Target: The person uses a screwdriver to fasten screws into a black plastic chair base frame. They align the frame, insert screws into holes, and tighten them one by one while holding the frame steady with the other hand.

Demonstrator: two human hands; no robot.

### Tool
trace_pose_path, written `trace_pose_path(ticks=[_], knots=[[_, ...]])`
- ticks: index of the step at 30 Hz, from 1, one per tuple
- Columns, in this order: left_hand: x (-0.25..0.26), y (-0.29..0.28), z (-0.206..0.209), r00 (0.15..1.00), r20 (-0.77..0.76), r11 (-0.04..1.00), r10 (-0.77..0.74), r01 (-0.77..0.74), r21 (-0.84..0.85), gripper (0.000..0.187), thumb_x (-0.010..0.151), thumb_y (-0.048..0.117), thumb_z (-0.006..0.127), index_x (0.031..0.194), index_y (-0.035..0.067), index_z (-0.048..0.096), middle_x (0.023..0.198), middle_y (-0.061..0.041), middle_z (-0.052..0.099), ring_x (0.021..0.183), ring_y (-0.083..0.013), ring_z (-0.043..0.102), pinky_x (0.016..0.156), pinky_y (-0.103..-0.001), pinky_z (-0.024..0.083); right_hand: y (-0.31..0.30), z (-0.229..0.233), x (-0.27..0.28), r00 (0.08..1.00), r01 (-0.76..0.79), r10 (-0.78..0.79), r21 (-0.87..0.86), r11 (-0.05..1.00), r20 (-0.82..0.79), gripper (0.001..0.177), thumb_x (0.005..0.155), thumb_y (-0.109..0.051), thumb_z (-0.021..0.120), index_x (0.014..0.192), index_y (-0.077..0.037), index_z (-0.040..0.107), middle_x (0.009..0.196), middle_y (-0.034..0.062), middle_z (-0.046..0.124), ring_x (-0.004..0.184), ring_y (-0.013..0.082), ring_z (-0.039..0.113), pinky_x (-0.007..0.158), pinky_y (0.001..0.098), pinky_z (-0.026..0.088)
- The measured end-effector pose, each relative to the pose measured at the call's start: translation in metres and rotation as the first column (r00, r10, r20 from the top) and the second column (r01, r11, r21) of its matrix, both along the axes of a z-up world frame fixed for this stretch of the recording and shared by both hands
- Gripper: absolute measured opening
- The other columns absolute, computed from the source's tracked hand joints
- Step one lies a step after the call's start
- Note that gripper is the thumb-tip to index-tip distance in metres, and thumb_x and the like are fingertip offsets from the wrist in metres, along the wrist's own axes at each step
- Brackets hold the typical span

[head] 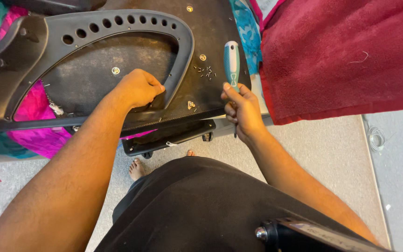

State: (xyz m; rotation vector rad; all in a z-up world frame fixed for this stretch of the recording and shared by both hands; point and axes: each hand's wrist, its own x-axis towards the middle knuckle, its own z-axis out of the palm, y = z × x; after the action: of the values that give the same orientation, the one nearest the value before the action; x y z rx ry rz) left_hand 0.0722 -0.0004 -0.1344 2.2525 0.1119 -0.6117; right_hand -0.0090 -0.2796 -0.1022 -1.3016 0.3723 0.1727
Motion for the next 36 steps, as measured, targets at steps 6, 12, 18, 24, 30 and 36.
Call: trace_pose_path(ticks=[6,12,18,24,30,36], knots=[[0.008,-0.007,-0.010,0.998,0.067,1.000,0.005,-0.004,-0.008,0.027,0.084,0.028,0.081,0.102,0.008,0.080,0.104,-0.018,0.076,0.100,-0.0302,0.073,0.093,-0.041,0.054,0.009,-0.004,-0.016,1.000,-0.017,0.017,-0.022,1.000,-0.023,0.022,0.096,-0.027,0.070,0.101,-0.010,0.058,0.083,-0.0001,0.060,0.051,0.0036,0.040,0.042,0.0196,0.027],[0.019,-0.016,-0.014,0.997,0.071,0.999,0.014,-0.017,0.042,0.029,0.088,0.031,0.079,0.105,0.008,0.079,0.109,-0.018,0.074,0.104,-0.0324,0.070,0.094,-0.043,0.052,0.009,-0.006,-0.021,1.000,-0.003,0.003,0.014,1.000,0.000,0.022,0.098,-0.028,0.068,0.100,-0.009,0.056,0.083,0.0007,0.059,0.052,0.0036,0.041,0.042,0.0192,0.028],[0.027,-0.028,-0.010,0.996,0.057,0.997,0.065,-0.062,-0.051,0.028,0.091,0.027,0.077,0.109,0.005,0.077,0.100,-0.017,0.074,0.089,-0.0294,0.070,0.080,-0.041,0.054,0.022,0.000,-0.024,0.999,-0.030,0.029,-0.036,0.999,-0.021,0.023,0.094,-0.024,0.070,0.109,-0.009,0.060,0.081,0.0001,0.062,0.050,0.0021,0.041,0.043,0.0187,0.030],[0.023,-0.012,-0.009,0.988,-0.094,0.924,0.125,-0.150,-0.350,0.025,0.090,0.011,0.075,0.113,0.000,0.073,0.082,-0.008,0.071,0.067,-0.0127,0.065,0.058,-0.027,0.057,0.059,0.004,-0.021,0.989,-0.150,0.150,-0.094,0.984,-0.002,0.028,0.091,-0.021,0.075,0.112,-0.009,0.059,0.066,-0.0041,0.051,0.044,0.0018,0.034,0.039,0.0213,0.026],[0.024,-0.012,-0.008,0.989,-0.087,0.915,0.120,-0.144,-0.376,0.025,0.090,0.009,0.074,0.113,-0.002,0.073,0.082,-0.009,0.070,0.063,-0.0137,0.062,0.057,-0.028,0.055,0.094,-0.001,0.002,0.991,-0.090,0.065,-0.219,0.972,-0.116,0.030,0.090,-0.023,0.077,0.105,-0.010,0.054,0.061,-0.0050,0.045,0.042,0.0031,0.036,0.037,0.0234,0.027],[0.026,-0.009,0.001,0.988,-0.132,0.864,0.084,-0.138,-0.485,0.019,0.090,0.008,0.073,0.106,-0.003,0.074,0.083,-0.010,0.071,0.065,-0.0142,0.065,0.059,-0.028,0.058,0.113,-0.011,0.021,0.997,-0.034,0.016,-0.233,0.972,-0.077,0.036,0.086,-0.016,0.079,0.099,-0.012,0.046,0.062,-0.0032,0.048,0.041,0.0063,0.040,0.034,0.0260,0.029]])
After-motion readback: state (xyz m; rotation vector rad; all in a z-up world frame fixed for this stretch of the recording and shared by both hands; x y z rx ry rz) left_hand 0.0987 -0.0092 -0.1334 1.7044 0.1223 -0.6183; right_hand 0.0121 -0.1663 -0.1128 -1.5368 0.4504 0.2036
